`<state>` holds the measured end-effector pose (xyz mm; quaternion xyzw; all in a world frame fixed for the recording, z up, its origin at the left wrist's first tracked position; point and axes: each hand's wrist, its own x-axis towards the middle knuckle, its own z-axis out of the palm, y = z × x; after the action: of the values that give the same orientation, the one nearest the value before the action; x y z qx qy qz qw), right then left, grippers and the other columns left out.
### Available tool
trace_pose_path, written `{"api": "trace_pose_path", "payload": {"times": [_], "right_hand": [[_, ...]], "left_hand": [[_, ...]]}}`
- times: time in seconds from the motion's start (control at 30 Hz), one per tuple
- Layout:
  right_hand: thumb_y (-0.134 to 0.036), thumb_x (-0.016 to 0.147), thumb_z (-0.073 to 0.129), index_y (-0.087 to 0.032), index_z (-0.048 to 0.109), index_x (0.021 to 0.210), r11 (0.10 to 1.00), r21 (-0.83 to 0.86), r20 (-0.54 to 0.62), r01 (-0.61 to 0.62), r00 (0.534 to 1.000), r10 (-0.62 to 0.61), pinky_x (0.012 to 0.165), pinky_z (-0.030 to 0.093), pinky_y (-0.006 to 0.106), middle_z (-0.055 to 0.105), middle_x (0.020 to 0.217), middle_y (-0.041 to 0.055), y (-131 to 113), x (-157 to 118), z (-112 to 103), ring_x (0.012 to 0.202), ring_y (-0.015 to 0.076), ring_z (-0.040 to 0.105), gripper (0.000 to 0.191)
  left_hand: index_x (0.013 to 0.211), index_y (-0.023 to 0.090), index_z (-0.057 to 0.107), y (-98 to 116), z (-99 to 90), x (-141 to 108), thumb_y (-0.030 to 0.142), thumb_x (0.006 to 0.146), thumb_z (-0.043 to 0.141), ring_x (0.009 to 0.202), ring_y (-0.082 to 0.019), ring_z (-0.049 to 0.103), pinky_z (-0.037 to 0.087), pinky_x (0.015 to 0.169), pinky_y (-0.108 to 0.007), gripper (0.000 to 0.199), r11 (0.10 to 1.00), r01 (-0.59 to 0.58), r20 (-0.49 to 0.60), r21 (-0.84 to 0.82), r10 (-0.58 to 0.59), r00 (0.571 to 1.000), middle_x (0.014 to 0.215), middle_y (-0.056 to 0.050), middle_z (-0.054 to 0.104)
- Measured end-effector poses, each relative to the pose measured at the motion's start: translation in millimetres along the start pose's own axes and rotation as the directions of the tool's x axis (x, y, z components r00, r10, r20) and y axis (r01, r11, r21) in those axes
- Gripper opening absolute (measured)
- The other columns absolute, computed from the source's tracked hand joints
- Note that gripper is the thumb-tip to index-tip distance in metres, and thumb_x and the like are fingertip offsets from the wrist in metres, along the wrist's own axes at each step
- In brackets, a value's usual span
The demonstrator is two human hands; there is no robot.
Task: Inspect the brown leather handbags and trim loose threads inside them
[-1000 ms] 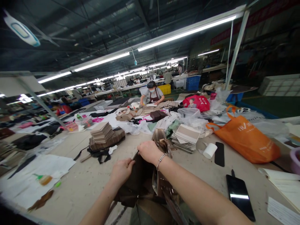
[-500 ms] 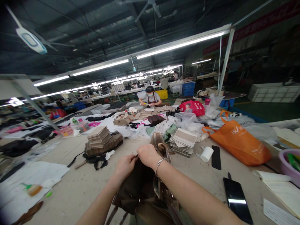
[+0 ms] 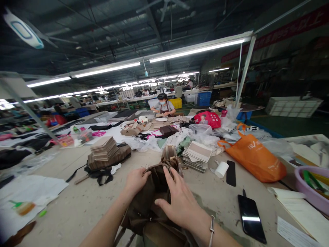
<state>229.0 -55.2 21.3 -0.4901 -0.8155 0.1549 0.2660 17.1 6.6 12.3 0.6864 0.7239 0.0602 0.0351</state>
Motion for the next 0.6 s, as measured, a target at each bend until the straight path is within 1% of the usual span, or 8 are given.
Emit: {"api": "trace_pose_path", "payload": {"times": [0.07,0.13,0.2,0.27,0.33,0.4,0.5,0.6], "right_hand": [[-0.04,0.073,0.064,-0.024,0.004,0.148,0.999,0.004,0.047,-0.039,0.998,0.039,0.108,0.029,0.045,0.012,0.152,0.0112,0,-12,6,0.137,0.0284,0.018,0.097],[-0.038,0.075,0.062,-0.023,0.001,0.148,0.998,0.007,0.067,-0.058,0.996,0.058,0.107,0.031,0.045,0.01,0.152,0.0121,2,-20,13,0.136,0.0292,0.021,0.096],[-0.034,0.077,0.058,-0.019,0.0,0.148,0.997,0.018,0.07,-0.073,0.995,0.072,0.104,0.035,0.043,0.018,0.151,0.0145,6,-25,17,0.132,0.0288,0.031,0.093],[-0.03,0.08,0.053,-0.013,0.0,0.148,0.995,0.031,0.075,-0.096,0.993,0.093,0.098,0.041,0.041,0.035,0.143,0.0175,12,-26,16,0.123,0.0277,0.045,0.088],[-0.027,0.081,0.049,-0.01,0.01,0.147,0.992,0.014,0.083,-0.125,0.989,0.124,0.091,0.046,0.039,0.053,0.128,0.0176,20,-24,11,0.11,0.0272,0.055,0.079],[-0.026,0.082,0.049,-0.012,0.029,0.143,0.989,-0.037,0.074,-0.144,0.987,0.146,0.088,0.047,0.038,0.061,0.117,0.0152,30,-20,2,0.103,0.0269,0.059,0.065],[-0.029,0.084,0.052,-0.017,0.053,0.124,0.984,-0.123,0.006,-0.13,0.991,0.132,0.087,0.045,0.035,0.064,0.11,0.0112,45,-11,-12,0.101,0.0253,0.059,0.042],[-0.037,0.085,0.055,-0.019,0.061,0.109,0.971,-0.207,-0.074,-0.121,0.991,0.108,0.084,0.044,0.033,0.064,0.103,0.0087,54,-3,-18,0.099,0.0243,0.057,0.031]], "left_hand": [[0.081,0.019,0.067,2,-1.0,2,0.04,0.089,0.039,0.08,-0.02,0.064,0.042,0.067,-0.027,0.036,1.0,-0.014,0.013,0.008,0.014,1.0,0.082,-0.007,0.07],[0.081,0.019,0.067,4,-3.2,2,0.038,0.089,0.038,0.08,-0.021,0.064,0.043,0.068,-0.028,0.035,1.0,-0.02,0.024,0.022,0.02,1.0,0.083,-0.008,0.07],[0.082,0.018,0.067,6,-6.0,3,0.037,0.088,0.038,0.082,-0.022,0.064,0.044,0.07,-0.03,0.035,0.999,-0.018,0.032,0.038,0.017,0.999,0.086,-0.01,0.07],[0.084,0.018,0.068,8,-8.8,2,0.035,0.089,0.037,0.083,-0.023,0.064,0.045,0.072,-0.032,0.036,0.999,-0.008,0.036,0.05,0.006,0.999,0.088,-0.012,0.07],[0.085,0.017,0.068,8,-12.0,1,0.035,0.089,0.036,0.084,-0.024,0.064,0.045,0.073,-0.032,0.037,0.998,0.004,0.037,0.059,-0.006,0.999,0.089,-0.012,0.07],[0.084,0.017,0.069,7,-16.3,0,0.034,0.088,0.035,0.085,-0.024,0.063,0.045,0.074,-0.032,0.038,0.998,0.014,0.038,0.067,-0.017,0.999,0.089,-0.013,0.07],[0.081,0.015,0.07,3,-24.8,4,0.032,0.086,0.036,0.086,-0.025,0.063,0.046,0.074,-0.033,0.038,0.996,0.039,0.045,0.077,-0.043,0.998,0.088,-0.014,0.069],[0.072,0.015,0.069,-2,-32.7,9,0.028,0.08,0.04,0.082,-0.025,0.064,0.047,0.071,-0.031,0.033,0.996,0.061,0.076,0.068,-0.066,0.995,0.08,-0.013,0.069]]}}
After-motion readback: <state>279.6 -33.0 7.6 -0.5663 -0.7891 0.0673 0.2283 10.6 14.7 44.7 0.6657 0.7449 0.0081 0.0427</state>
